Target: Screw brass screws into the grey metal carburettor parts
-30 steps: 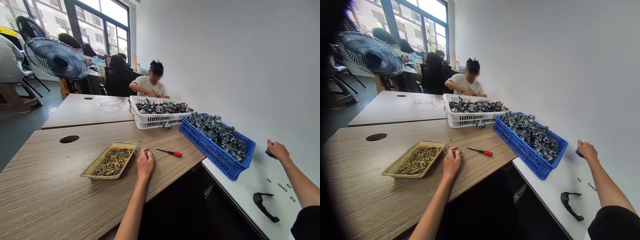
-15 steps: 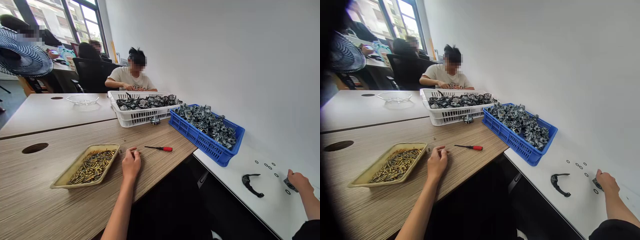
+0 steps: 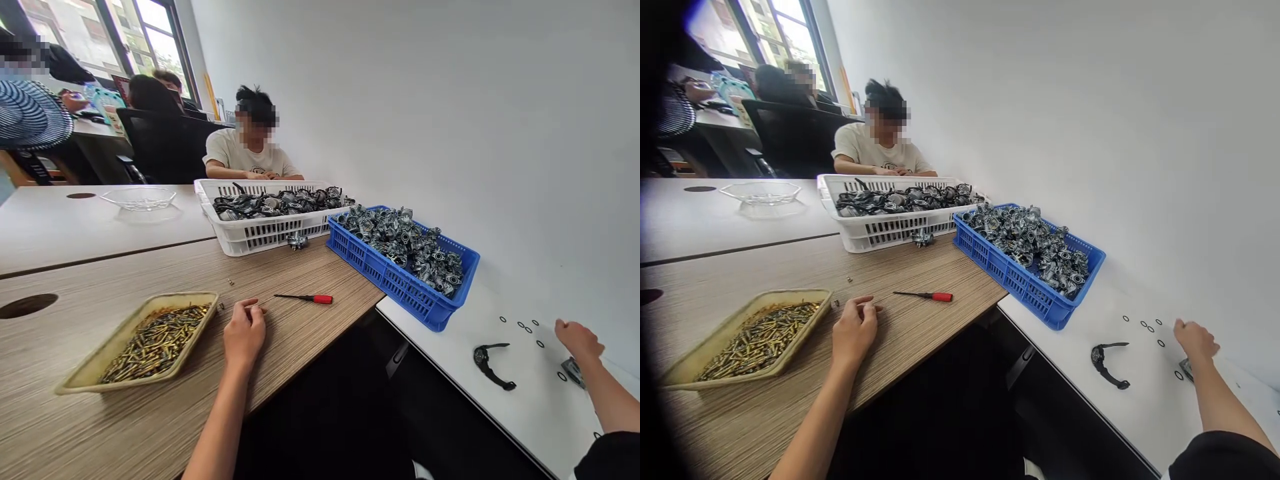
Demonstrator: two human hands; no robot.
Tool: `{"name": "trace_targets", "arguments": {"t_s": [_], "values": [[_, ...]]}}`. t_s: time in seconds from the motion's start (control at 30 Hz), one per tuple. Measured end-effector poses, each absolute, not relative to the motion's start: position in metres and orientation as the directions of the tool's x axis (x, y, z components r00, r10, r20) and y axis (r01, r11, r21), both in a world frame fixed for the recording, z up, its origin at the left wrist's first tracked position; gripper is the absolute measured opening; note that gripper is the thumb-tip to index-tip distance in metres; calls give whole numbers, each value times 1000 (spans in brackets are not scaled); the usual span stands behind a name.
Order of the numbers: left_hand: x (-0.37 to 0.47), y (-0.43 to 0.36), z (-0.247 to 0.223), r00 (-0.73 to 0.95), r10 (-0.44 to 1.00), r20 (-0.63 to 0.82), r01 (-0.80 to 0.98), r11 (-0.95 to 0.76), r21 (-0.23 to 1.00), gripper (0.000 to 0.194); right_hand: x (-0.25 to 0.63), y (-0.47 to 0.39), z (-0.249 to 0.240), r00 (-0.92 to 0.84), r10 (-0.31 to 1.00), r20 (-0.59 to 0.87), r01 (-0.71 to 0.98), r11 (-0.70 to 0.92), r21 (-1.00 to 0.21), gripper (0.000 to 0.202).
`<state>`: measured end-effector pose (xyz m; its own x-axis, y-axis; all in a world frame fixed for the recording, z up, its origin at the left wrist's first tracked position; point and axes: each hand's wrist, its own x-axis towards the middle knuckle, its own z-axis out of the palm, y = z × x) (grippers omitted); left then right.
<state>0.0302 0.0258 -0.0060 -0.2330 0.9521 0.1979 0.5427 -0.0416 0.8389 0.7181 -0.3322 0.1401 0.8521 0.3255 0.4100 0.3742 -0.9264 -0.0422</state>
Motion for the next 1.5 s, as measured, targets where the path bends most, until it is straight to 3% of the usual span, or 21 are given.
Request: {"name": "trace_targets", "arguments": {"t_s": [0.1,0.3,0.47,0.57,0.73,1.0,1.27,1.5], "values": [[29,27,-8,-232,949,215,541,-58,839,26,712,-278,155,868,352,349,400,-914,-71,49],[30,25,-7,-222,947,230,543,-76,836,26,642,-149,182,635,665,392,736,-675,-46,51],[29,25,-9,-215,946,244,544,-92,834,26,577,-65,174,423,884,200,904,-427,-24,45],[28,26,-11,-211,944,253,533,-106,839,25,549,-37,158,315,948,49,949,-315,-12,36],[28,27,-13,-211,943,258,517,-116,848,25,527,-19,143,309,936,-166,951,-308,34,27],[30,28,-16,-221,934,280,483,-144,864,24,527,-11,132,423,856,-298,904,-420,77,40],[32,30,-19,-220,929,297,474,-165,865,22,528,-10,126,412,849,-331,903,-428,25,22],[33,29,-20,-225,921,318,489,-176,855,20,527,-9,125,448,837,-313,889,-453,61,26]]}}
